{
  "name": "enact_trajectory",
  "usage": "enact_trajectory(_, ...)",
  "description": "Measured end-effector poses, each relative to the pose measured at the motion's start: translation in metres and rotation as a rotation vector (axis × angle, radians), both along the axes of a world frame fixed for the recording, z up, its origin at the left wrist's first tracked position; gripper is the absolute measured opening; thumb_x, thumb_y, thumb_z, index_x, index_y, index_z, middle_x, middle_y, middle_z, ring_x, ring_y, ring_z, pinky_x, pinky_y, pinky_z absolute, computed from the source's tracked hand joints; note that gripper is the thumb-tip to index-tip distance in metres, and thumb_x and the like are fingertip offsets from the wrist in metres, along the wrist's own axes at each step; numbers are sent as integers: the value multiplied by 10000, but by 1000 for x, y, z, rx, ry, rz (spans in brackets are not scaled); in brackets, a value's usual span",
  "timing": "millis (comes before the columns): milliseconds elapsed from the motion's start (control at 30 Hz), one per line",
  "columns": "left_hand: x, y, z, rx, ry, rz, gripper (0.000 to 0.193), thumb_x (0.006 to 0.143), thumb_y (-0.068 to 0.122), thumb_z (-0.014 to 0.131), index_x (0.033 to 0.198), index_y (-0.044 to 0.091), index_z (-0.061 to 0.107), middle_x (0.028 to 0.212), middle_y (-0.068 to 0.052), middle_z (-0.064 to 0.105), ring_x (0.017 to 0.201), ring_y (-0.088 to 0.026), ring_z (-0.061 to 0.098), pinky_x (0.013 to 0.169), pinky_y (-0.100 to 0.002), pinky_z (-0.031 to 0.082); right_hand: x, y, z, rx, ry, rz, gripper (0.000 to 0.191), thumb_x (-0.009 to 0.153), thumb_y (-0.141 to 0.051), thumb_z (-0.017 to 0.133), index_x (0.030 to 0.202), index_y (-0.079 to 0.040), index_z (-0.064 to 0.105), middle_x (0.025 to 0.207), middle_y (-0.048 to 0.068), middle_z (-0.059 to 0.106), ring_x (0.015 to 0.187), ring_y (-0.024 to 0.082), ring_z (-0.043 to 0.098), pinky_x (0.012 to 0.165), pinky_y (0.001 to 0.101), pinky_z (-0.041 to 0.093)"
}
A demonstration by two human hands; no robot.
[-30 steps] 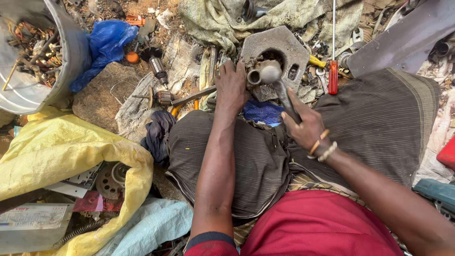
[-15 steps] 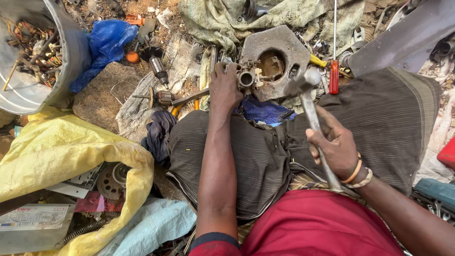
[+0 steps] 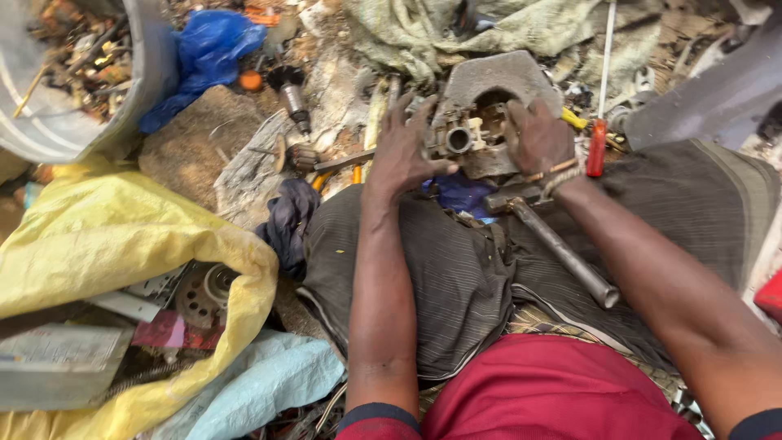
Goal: The person is repairing a metal part, possibly a carburetor, using a hammer, screwdriver, and pliers. They are sitting on the ground surrounded by various tools and scrap materials.
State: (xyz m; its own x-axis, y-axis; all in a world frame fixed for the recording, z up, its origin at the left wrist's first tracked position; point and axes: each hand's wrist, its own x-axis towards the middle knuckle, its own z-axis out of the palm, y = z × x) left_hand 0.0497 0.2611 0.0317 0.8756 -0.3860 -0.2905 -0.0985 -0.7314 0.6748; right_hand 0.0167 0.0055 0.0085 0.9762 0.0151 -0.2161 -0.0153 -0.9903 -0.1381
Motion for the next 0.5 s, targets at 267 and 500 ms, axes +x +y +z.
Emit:
enact_trajectory(267, 6, -2, -2, -102, -297, 434, 730, 773, 421, 857, 1375, 100, 599, 1513, -207, 461, 1389, -434, 469, 1111, -527, 469, 28, -1, -24, 82, -177, 201, 475, 805, -399, 825, 1189, -164, 672, 1108, 156, 620, 920, 371, 663, 725, 480, 551)
enact_trajectory(500, 7, -3, -6, -36, -159, 559, 455, 832, 303, 774, 1182, 28, 680, 1173, -248, 644, 1066, -420, 656, 867, -539, 570, 78, -22, 49, -114, 434, -66, 593, 879, -498, 788, 1218, -27, 667, 966, 197, 733, 732, 336, 737, 640, 456, 597)
